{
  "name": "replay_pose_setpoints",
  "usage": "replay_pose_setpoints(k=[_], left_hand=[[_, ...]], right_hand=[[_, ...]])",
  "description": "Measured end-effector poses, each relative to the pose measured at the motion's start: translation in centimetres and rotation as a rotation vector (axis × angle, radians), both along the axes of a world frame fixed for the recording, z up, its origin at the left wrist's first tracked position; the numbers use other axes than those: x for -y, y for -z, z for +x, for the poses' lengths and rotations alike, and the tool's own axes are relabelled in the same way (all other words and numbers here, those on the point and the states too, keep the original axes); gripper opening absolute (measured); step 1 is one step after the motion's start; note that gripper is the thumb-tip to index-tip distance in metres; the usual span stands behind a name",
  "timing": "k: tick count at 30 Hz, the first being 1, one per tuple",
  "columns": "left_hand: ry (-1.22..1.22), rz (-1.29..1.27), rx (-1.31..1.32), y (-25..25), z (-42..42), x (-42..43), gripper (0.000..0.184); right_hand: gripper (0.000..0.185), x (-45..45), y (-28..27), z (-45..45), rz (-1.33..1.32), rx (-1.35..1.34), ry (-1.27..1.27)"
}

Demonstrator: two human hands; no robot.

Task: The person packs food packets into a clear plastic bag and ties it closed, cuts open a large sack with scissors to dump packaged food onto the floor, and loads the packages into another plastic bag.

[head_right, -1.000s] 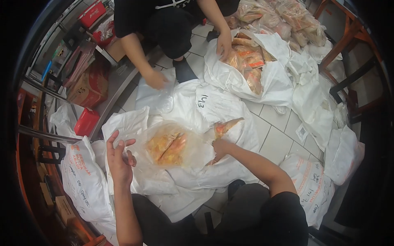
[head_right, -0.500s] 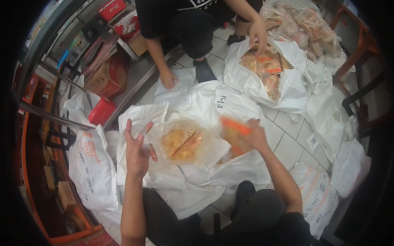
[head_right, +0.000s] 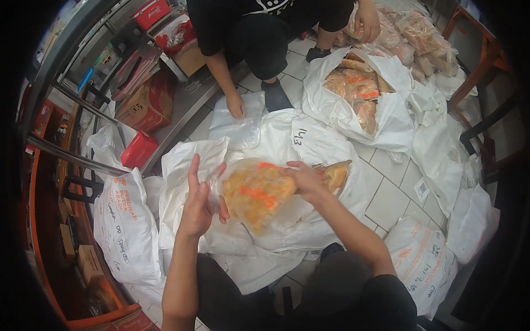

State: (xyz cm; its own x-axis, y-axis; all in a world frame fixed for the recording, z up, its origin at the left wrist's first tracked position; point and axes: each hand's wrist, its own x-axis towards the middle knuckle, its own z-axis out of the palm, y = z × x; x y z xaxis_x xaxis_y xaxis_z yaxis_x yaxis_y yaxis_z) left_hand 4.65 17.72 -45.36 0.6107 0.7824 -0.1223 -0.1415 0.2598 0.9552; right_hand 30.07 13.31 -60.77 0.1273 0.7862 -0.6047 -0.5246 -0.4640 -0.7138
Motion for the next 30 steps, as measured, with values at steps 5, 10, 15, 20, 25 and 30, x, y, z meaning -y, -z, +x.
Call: replay_pose_setpoints(k=[5,10,15,20,25,30], left_hand=[[0.181,-0.009,-0.069,0.5,-0.1,1.6,0.089],[-0.073,0.072,-0.135,1.7,-1.2,0.0,0.084],[-0.252,0.037,-0.076,0.7,-1.7,-0.2,0.077],[-0.213,0.073,-0.156,0.7,-0.8,0.2,0.078],[-0.172,0.018,-0.088,0.5,-1.7,0.1,0.08],[-0.181,0.035,-0.09,0.4,-2.3,0.5,0.08]], right_hand=[[0.034,0.6,2.9,-8.4,0.242,0.085,0.023],[0.02,2.4,5.1,-8.5,0.622,0.481,-0.693],[0.022,1.1,8.6,8.1,0.206,1.121,-0.468],[0.039,1.2,10.6,12.0,0.128,1.703,-1.14],[0.04,0.6,8.2,12.8,-0.03,1.893,-1.868],[0.037,2.1,5.3,13.6,0.358,1.91,-2.111]])
